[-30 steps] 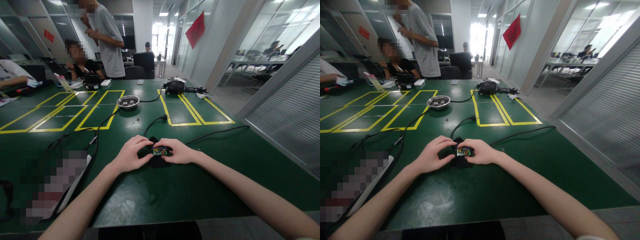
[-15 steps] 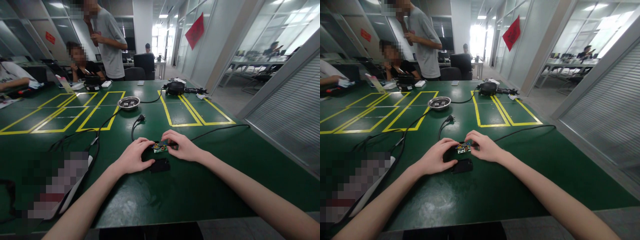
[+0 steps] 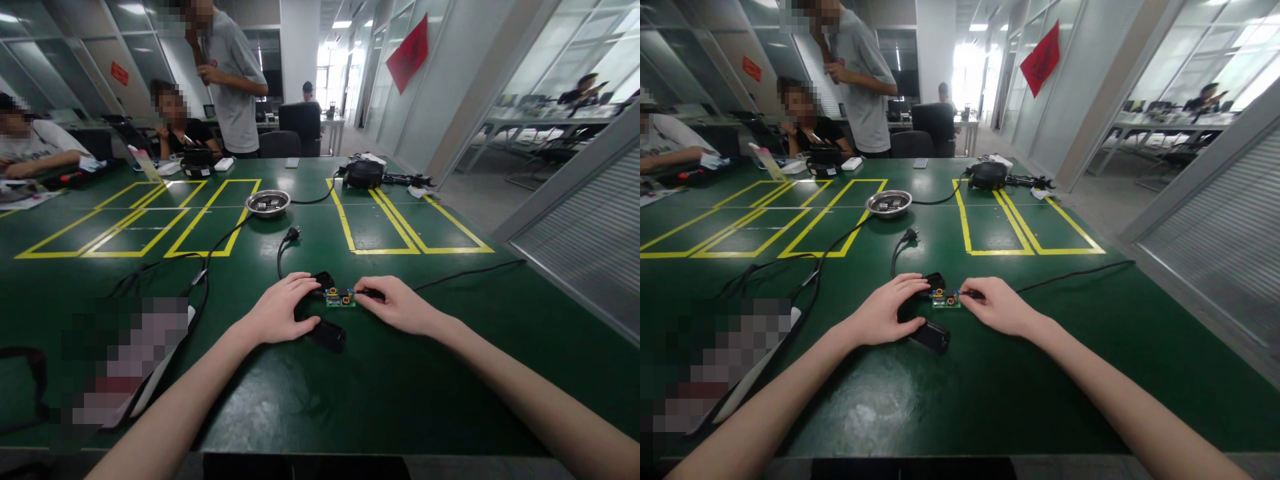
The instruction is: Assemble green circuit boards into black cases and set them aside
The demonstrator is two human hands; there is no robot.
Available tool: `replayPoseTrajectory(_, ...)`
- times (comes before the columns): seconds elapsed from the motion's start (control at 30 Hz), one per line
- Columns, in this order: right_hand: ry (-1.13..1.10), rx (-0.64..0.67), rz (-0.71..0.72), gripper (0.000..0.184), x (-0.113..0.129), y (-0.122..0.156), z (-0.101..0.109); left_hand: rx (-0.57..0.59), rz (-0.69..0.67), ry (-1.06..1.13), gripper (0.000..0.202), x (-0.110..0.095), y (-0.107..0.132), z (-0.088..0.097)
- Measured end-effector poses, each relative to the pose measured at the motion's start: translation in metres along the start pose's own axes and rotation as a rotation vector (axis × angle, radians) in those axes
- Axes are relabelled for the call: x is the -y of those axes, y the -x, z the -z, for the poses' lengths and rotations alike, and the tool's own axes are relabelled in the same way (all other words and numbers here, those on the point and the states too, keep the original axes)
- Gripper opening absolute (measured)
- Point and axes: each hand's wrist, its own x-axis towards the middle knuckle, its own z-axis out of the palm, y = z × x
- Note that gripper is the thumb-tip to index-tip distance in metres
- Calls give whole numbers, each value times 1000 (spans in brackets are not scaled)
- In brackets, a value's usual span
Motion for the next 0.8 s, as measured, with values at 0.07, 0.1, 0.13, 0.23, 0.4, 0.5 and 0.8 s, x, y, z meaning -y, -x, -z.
replayPoseTrajectory(0.07,42,-11,43,24,-1,-1,-8,4,-17,-4,53,1,-1,-1)
replayPoseTrajectory(0.1,82,-17,63,23,-2,-3,-13,5,-24,-5,52,1,-2,-1)
replayPoseTrajectory(0.13,122,-22,80,23,-3,-5,-18,7,-29,-4,52,1,-2,-2)
replayPoseTrajectory(0.23,160,-26,119,23,-7,-10,-33,-3,-37,-5,53,1,-3,-3)
replayPoseTrajectory(0.4,146,-62,172,23,-6,-10,-44,-38,-10,-15,41,-4,-4,-4)
replayPoseTrajectory(0.5,203,-84,175,25,-4,-8,-44,-63,36,-42,24,-5,-5,-5)
replayPoseTrajectory(0.8,284,-103,189,26,-7,-8,-44,-95,26,-25,30,-7,-1,2)
